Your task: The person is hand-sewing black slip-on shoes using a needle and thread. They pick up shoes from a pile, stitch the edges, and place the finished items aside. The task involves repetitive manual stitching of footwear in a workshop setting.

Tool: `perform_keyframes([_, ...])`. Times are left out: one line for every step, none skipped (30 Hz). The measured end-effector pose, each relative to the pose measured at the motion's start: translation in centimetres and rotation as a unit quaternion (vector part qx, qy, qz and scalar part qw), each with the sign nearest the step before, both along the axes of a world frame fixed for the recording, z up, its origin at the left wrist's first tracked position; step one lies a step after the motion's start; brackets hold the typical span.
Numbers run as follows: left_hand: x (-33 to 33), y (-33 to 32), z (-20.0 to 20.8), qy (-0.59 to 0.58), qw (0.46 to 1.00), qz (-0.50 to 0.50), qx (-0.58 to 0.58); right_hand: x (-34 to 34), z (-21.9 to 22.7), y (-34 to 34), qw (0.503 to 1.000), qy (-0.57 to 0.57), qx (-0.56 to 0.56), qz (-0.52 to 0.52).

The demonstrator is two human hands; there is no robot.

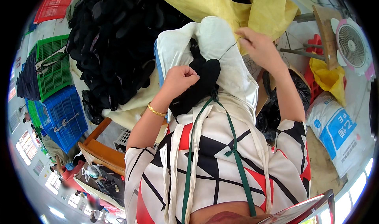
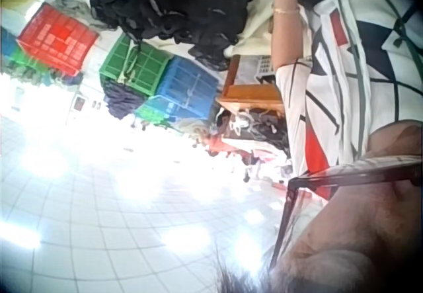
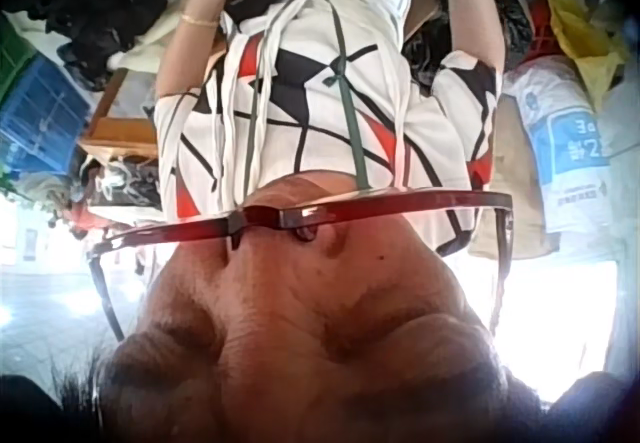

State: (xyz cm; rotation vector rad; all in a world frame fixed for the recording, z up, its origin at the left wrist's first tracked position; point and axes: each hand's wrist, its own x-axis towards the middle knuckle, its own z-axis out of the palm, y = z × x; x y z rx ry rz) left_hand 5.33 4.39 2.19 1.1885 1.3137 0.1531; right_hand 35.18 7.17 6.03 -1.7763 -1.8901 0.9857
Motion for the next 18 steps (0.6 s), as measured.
perform_keyframes([0.0, -0.1, 0.3, -0.005, 1.000, 0.017, -0.011, -1.4, 0.0, -0.2, 0.999, 0.035, -0.022, 0.027])
perform_keyframes([0.1, -0.3, 0.5, -0.009, 0.999, 0.035, -0.021, -2.9, -0.3, -0.4, 0.995, 0.070, -0.043, 0.055])
perform_keyframes([0.1, -0.4, 0.7, -0.014, 0.998, 0.054, -0.030, -4.3, -0.6, -0.6, 0.989, 0.104, -0.063, 0.083])
perform_keyframes([0.1, -0.3, 0.5, -0.022, 0.998, 0.055, -0.033, -5.4, -1.2, -0.8, 0.988, 0.079, -0.038, 0.128])
perform_keyframes([0.0, -0.4, 0.2, -0.029, 0.997, 0.056, -0.036, -6.4, -1.9, -1.1, 0.984, 0.052, -0.014, 0.172])
perform_keyframes([-0.2, -0.6, -0.1, -0.036, 0.997, 0.061, -0.040, -7.2, -2.6, -1.3, 0.975, 0.028, 0.010, 0.219])
perform_keyframes([-0.2, -0.7, -0.2, -0.040, 0.997, 0.062, -0.035, -7.6, -3.1, -1.5, 0.973, 0.022, 0.041, 0.227])
perform_keyframes([-0.2, -0.7, -0.2, -0.045, 0.997, 0.062, -0.031, -8.0, -3.6, -1.5, 0.970, 0.017, 0.071, 0.233])
perform_keyframes([-0.3, -0.7, -0.3, -0.050, 0.996, 0.064, -0.026, -8.2, -4.0, -1.5, 0.965, 0.011, 0.103, 0.242])
perform_keyframes([-0.3, -0.8, -0.5, -0.055, 0.996, 0.061, -0.019, -8.4, -4.4, -1.4, 0.962, 0.007, 0.106, 0.250])
perform_keyframes([-0.5, -0.8, -0.7, -0.060, 0.997, 0.057, -0.012, -8.4, -4.8, -1.3, 0.960, 0.003, 0.109, 0.258])
perform_keyframes([-0.6, -0.8, -0.9, -0.065, 0.996, 0.053, -0.006, -8.5, -5.1, -1.1, 0.957, -0.001, 0.112, 0.266])
perform_keyframes([-0.7, -0.8, -1.2, -0.067, 0.997, 0.046, 0.001, -8.5, -5.1, -1.0, 0.955, -0.001, 0.112, 0.273])
perform_keyframes([-0.8, -0.7, -1.5, -0.068, 0.997, 0.038, 0.007, -8.4, -5.2, -0.9, 0.954, -0.001, 0.112, 0.279])
perform_keyframes([-1.0, -0.7, -1.8, -0.070, 0.997, 0.031, 0.014, -8.4, -5.2, -0.8, 0.952, -0.001, 0.112, 0.286])
perform_keyframes([-1.1, -0.6, -2.1, -0.069, 0.997, 0.020, 0.034, -8.4, -5.3, -0.7, 0.952, 0.003, 0.105, 0.289])
perform_keyframes([-1.2, -0.5, -2.3, -0.067, 0.996, 0.010, 0.054, -8.3, -5.5, -0.6, 0.952, 0.008, 0.098, 0.291])
perform_keyframes([-1.2, -0.5, -2.6, -0.065, 0.995, 0.000, 0.074, -8.3, -5.6, -0.6, 0.951, 0.013, 0.091, 0.294])
